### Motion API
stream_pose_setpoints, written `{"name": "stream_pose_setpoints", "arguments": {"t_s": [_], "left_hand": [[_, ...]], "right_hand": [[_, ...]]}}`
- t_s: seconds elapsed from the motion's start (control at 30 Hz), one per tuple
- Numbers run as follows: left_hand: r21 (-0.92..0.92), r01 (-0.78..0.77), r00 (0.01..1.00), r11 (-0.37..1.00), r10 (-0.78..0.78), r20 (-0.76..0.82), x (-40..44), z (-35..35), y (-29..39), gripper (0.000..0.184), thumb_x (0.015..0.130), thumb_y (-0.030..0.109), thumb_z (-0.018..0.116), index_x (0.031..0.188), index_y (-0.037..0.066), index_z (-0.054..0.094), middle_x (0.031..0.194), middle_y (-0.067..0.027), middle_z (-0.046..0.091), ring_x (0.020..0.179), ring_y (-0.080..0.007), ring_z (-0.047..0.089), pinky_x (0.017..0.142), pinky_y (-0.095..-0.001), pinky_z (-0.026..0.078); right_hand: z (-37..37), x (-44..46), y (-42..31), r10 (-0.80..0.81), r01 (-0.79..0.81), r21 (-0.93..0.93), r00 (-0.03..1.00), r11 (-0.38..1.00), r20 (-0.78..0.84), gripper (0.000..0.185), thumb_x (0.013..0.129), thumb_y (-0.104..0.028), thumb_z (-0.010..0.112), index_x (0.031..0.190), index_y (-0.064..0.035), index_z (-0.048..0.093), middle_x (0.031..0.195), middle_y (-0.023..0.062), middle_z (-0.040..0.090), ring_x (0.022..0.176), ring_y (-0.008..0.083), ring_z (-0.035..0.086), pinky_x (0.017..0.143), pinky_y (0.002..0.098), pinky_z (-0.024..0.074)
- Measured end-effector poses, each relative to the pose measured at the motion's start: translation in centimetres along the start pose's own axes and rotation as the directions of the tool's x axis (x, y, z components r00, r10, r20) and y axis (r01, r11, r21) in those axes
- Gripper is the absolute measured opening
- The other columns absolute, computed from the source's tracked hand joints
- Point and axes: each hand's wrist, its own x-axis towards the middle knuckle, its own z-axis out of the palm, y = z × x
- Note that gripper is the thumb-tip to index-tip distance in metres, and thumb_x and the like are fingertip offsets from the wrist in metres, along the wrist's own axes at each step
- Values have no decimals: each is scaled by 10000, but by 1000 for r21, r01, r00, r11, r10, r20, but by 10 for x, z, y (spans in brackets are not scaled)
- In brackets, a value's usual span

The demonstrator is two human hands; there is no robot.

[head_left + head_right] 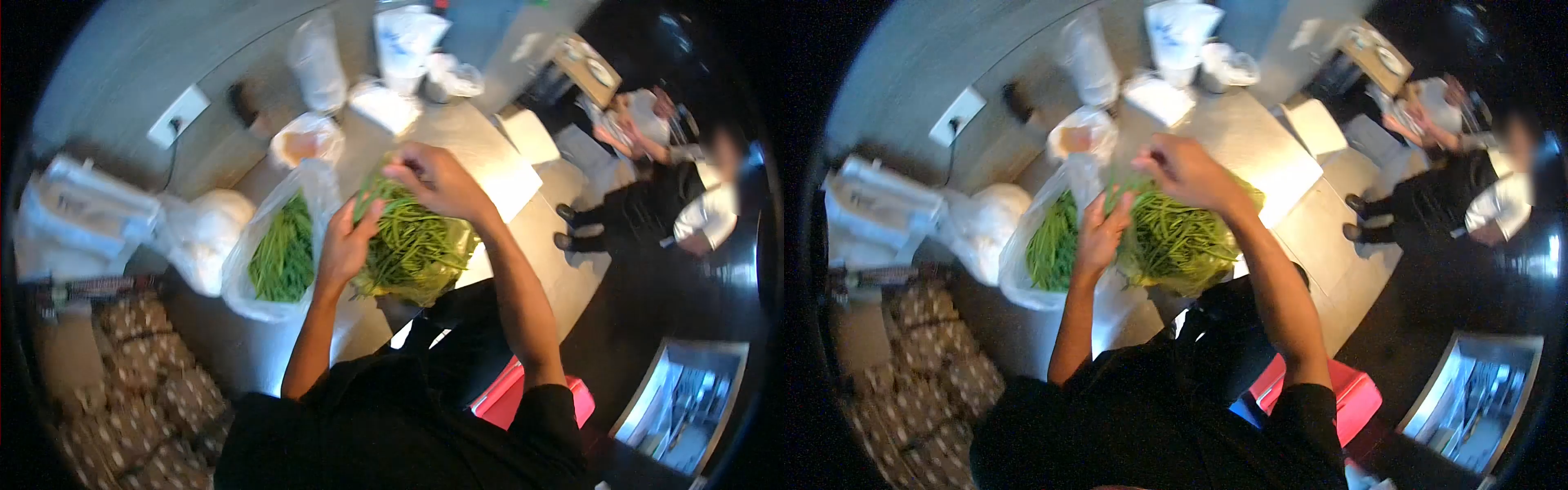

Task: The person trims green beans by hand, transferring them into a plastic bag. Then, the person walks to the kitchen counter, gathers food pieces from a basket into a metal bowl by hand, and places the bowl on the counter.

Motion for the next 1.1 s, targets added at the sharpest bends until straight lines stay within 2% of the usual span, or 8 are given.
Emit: {"name": "stream_pose_setpoints", "arguments": {"t_s": [0.03, 0.1, 0.17, 0.2, 0.27, 0.73, 0.93, 1.1], "left_hand": [[103, -50, 998, 993, 52, -25, 4, 1, -5, 352, 953, 307, 567, 1160, 23, 594, 844, 4, 578, 707, -65, 476, 645, -232, 434], [73, -147, 984, 986, 153, -88, 7, 8, -15, 305, 957, 288, 562, 1092, 19, 611, 766, 12, 539, 670, -59, 450, 599, -230, 399], [76, -82, 996, 994, 83, -20, 2, 7, -7, 260, 961, 270, 554, 1020, 24, 614, 698, 36, 473, 628, -52, 406, 552, -226, 341], [75, -96, 995, 993, 95, 19, 3, 10, -5, 260, 961, 270, 554, 1020, 24, 614, 698, 36, 473, 628, -52, 406, 552, -226, 341], [69, -40, 999, 997, 39, 14, 3, 12, -2, 233, 966, 260, 543, 973, 35, 602, 674, 56, 420, 604, -48, 367, 527, -223, 294], [74, -25, 1000, 997, 26, -15, 10, 4, -21, 233, 967, 248, 521, 874, 41, 570, 645, 37, 402, 582, -65, 339, 523, -250, 283], [37, 83, 997, 996, -83, -2, 6, 6, -20, 227, 977, 263, 509, 958, 47, 574, 641, 58, 398, 554, -35, 323, 471, -227, 246], [-81, 2, 1000, 997, -1, 15, 12, 8, -31, 237, 983, 250, 498, 1097, 57, 576, 653, 61, 399, 541, -37, 352, 468, -221, 281]], "right_hand": [[-4, -1, 1, -34, 34, -4, 999, 999, -24, 202, 890, -185, 644, 899, 13, 604, 778, 91, 598, 717, 168, 587, 683, 309, 483], [-11, 2, 8, -302, 302, -67, 953, 951, -2, 197, 852, -180, 672, 951, -13, 640, 851, 112, 637, 821, 227, 625, 761, 365, 486], [-13, -1, 9, -337, 339, -65, 941, 939, 35, 191, 797, -147, 703, 949, -35, 670, 912, 116, 656, 909, 275, 624, 810, 395, 481], [-14, -2, 10, -321, 321, -95, 947, 942, 11, 191, 797, -147, 703, 949, -35, 670, 912, 116, 656, 909, 275, 624, 810, 395, 481], [-12, -2, 10, -279, 297, -84, 943, 951, 179, 182, 757, -137, 729, 918, -59, 697, 969, 107, 658, 909, 268, 628, 801, 378, 491], [4, -2, 10, -258, 268, -44, 953, 963, 158, 123, 752, -124, 721, 820, -47, 653, 918, 114, 617, 875, 296, 612, 796, 382, 490], [11, 0, 12, -221, 247, -87, 947, 965, 233, 168, 795, -173, 686, 845, -21, 637, 911, 136, 600, 850, 309, 604, 799, 394, 484], [11, -1, 19, -229, 245, -56, 952, 968, 203, 185, 816, -189, 632, 805, -6, 609, 819, 155, 594, 828, 326, 595, 760, 395, 481]]}}
